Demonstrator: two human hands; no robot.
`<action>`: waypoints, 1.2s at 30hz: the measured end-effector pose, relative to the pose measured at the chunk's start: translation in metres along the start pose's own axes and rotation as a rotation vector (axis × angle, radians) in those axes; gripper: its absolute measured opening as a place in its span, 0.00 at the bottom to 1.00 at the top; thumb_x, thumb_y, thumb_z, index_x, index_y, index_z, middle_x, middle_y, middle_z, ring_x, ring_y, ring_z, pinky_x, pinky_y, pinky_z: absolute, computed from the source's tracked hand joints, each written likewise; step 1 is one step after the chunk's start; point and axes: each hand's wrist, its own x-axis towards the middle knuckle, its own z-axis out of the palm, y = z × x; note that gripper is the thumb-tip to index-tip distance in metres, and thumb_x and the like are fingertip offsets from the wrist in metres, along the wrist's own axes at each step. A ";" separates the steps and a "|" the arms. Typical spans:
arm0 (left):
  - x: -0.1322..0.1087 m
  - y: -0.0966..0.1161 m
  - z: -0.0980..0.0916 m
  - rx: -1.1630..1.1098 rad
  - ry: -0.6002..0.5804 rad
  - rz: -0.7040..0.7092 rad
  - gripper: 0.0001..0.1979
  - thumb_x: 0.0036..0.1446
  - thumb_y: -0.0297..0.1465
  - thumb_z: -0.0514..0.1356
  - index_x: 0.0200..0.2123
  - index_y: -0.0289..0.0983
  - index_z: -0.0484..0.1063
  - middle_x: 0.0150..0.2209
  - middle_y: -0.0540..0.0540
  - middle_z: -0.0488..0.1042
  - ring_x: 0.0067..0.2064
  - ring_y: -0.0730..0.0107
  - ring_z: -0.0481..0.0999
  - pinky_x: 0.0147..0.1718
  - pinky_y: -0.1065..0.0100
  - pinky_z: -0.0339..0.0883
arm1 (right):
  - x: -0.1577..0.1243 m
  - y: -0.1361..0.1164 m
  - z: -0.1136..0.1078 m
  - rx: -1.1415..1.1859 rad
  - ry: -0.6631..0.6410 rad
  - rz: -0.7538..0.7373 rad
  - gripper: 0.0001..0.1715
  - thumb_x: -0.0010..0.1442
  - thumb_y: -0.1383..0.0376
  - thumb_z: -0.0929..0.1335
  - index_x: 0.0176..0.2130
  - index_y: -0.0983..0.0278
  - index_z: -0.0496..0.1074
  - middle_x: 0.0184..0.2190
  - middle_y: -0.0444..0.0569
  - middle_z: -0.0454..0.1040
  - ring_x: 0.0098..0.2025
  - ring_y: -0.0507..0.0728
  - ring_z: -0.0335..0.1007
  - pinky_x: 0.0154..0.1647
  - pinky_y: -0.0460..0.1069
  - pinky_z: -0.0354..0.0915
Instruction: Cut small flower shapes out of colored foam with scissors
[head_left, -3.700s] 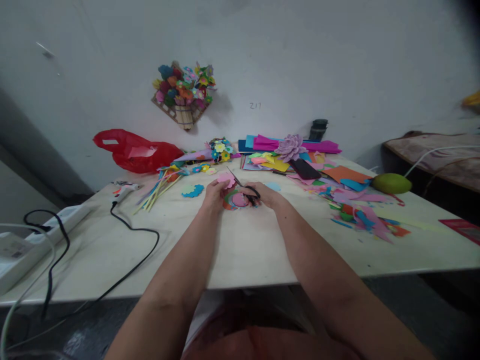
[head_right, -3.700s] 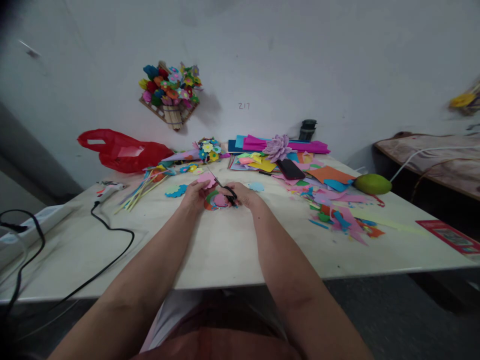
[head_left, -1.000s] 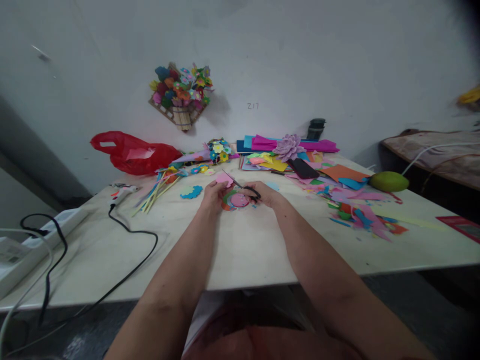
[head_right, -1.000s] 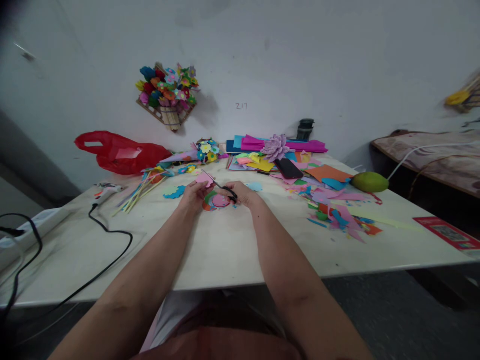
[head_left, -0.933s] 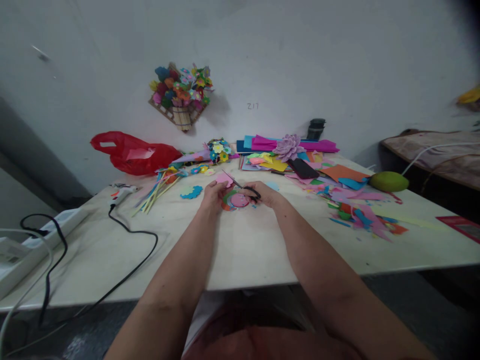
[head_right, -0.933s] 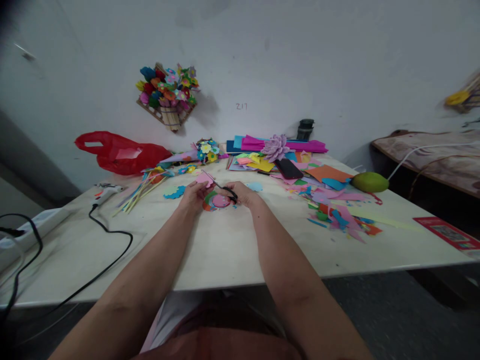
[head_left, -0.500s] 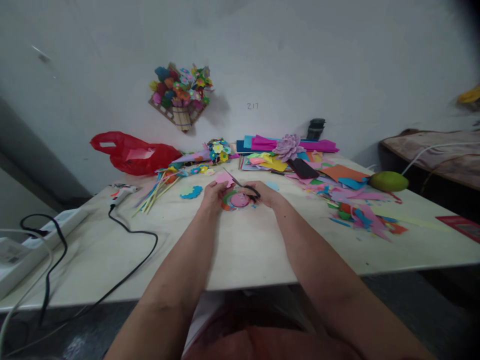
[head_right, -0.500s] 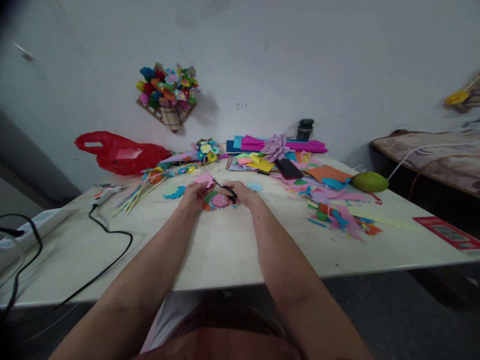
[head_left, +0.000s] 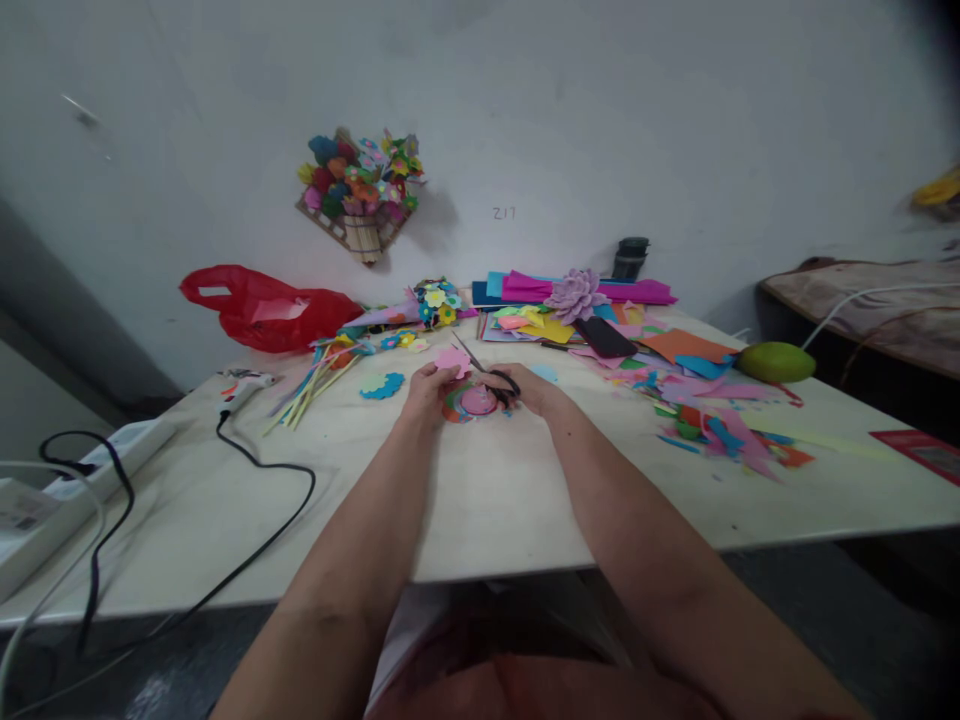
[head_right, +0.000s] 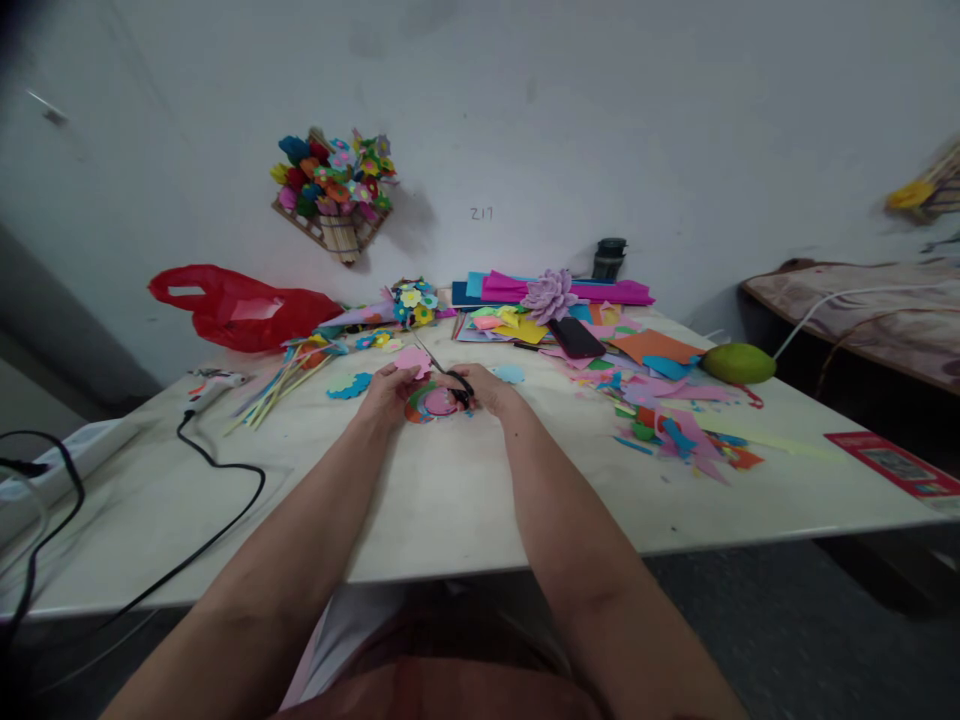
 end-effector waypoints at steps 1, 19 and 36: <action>0.000 0.000 0.000 -0.006 -0.005 0.005 0.11 0.34 0.22 0.67 0.25 0.32 0.71 0.24 0.47 0.74 0.27 0.70 0.76 0.32 0.70 0.71 | 0.000 0.001 -0.001 0.003 -0.007 -0.006 0.17 0.55 0.55 0.67 0.28 0.67 0.66 0.17 0.43 0.68 0.14 0.46 0.59 0.11 0.41 0.48; -0.001 0.000 0.002 -0.007 -0.011 0.003 0.09 0.35 0.21 0.66 0.25 0.32 0.71 0.25 0.46 0.75 0.27 0.72 0.75 0.32 0.72 0.70 | 0.002 0.001 0.001 -0.020 0.037 0.015 0.16 0.55 0.56 0.67 0.27 0.67 0.65 0.16 0.42 0.67 0.13 0.45 0.58 0.10 0.41 0.47; 0.001 -0.001 0.000 -0.002 -0.034 0.012 0.11 0.33 0.23 0.67 0.25 0.33 0.72 0.25 0.46 0.76 0.27 0.72 0.75 0.31 0.71 0.71 | 0.005 0.004 0.001 -0.032 0.045 -0.003 0.17 0.53 0.55 0.68 0.27 0.67 0.65 0.16 0.41 0.65 0.14 0.45 0.58 0.10 0.41 0.47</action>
